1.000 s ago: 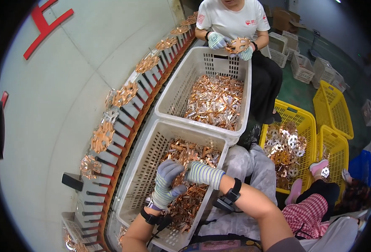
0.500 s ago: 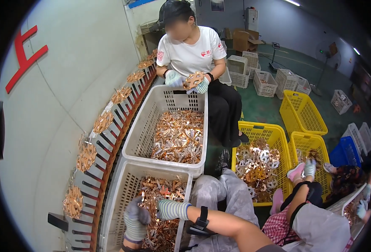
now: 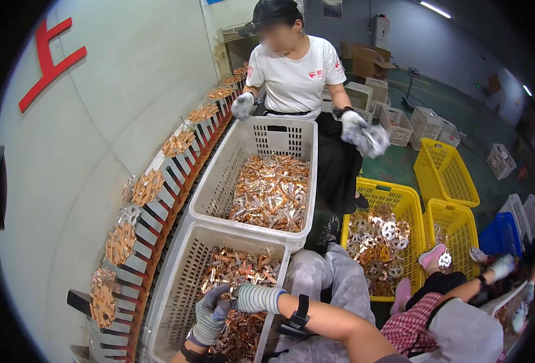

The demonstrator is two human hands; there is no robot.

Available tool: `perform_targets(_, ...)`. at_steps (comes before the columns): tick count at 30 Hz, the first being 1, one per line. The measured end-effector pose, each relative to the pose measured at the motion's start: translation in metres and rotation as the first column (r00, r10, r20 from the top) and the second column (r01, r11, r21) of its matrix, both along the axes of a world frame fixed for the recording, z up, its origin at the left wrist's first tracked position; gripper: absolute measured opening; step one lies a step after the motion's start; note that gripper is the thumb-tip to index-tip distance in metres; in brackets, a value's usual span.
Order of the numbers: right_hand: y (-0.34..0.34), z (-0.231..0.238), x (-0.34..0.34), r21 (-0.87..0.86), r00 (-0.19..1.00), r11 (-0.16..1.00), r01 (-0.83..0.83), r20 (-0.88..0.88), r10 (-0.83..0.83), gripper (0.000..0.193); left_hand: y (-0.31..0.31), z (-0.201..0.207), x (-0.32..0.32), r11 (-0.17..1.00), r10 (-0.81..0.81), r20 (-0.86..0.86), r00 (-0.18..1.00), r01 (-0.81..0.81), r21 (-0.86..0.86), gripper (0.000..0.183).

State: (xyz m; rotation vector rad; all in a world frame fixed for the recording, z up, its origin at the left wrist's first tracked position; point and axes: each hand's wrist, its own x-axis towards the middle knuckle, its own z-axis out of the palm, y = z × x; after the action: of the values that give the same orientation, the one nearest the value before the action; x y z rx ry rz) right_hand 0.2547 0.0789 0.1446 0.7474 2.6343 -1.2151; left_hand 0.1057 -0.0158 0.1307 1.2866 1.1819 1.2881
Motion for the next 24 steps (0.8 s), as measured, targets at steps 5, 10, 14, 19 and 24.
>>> perform_targets(5,0.009,-0.089,-0.002,0.496,0.926,0.852,-0.167,-0.219,0.308,0.021,0.009,0.002,-0.020,0.984,0.048,0.396,0.917,0.025,-0.178,0.054)
perform_targets(10,0.013,-0.097,0.000,0.591,0.903,0.790,-0.166,-0.230,0.362,0.030,0.020,-0.011,-0.036,0.950,0.048,0.025,0.999,-0.053,0.308,0.048)
perform_targets(14,0.007,-0.042,0.001,0.546,0.910,0.752,-0.369,0.049,0.412,0.014,0.010,0.031,-0.007,0.899,-0.036,-0.593,0.805,0.285,0.332,0.047)
perform_targets(19,-0.010,-0.040,-0.007,0.089,0.991,0.996,-0.028,-0.131,0.039,0.018,-0.012,0.000,-0.003,1.000,0.017,-0.055,0.998,-0.018,-0.018,0.041)
perform_targets(24,-0.009,-0.089,-0.005,0.236,0.918,0.969,-0.069,-0.366,0.155,0.026,-0.008,0.038,-0.016,0.960,0.207,0.271,0.940,-0.143,-0.240,0.042)
